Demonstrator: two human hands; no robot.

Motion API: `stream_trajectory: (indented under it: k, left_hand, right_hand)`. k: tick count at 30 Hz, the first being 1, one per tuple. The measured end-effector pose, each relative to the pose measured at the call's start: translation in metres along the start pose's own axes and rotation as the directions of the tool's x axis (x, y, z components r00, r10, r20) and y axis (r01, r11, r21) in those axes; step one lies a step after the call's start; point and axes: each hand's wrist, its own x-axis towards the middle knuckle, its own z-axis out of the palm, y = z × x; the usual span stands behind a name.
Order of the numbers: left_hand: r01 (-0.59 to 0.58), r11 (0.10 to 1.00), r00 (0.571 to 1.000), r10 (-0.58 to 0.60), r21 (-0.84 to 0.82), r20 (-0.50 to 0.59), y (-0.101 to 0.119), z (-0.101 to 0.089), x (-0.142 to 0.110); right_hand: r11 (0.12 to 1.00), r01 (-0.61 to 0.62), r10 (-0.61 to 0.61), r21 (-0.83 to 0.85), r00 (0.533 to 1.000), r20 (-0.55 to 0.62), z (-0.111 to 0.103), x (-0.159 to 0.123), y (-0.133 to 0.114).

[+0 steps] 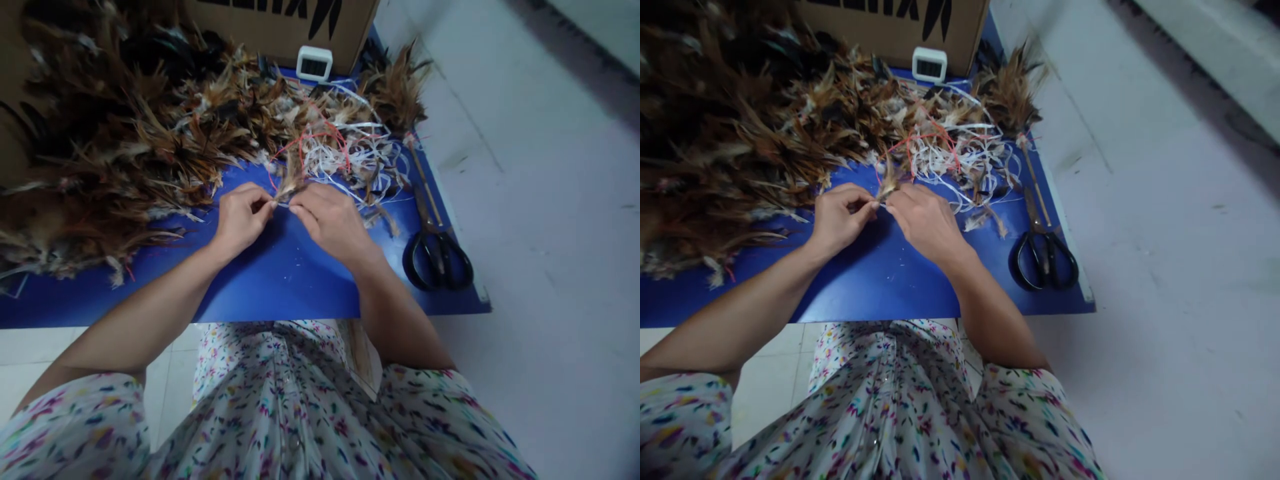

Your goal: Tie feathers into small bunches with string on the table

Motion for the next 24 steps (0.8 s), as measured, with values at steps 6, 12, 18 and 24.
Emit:
stream_trajectory:
  k: [6,12,18,24]
  left_hand:
    - [-0.208,0.976,0.963,0.191,0.072,0.191,-0.001,-0.001,-0.003]
    - [-0.162,0.979,0.894,0.198,-0.122,0.402,0.007,-0.005,-0.002]
    - [-0.077,0.962,0.959,0.143,-0.261,0.245,0.017,-0.007,-0.002]
    - [0.013,0.945,0.999,-0.001,-0.326,0.036,0.008,-0.005,0.002]
  right_hand:
    - [0.982,0.087,-0.090,-0.168,0.996,-0.006,0.002,0.004,-0.001]
    - [0.990,-0.028,0.025,0.137,0.999,0.022,-0.010,0.009,0.017]
    - [0.760,-0.272,0.199,0.590,0.962,0.188,0.001,0.011,0.039]
    - [0.777,-0.306,0.259,0.550,0.952,0.163,0.015,0.010,0.030]
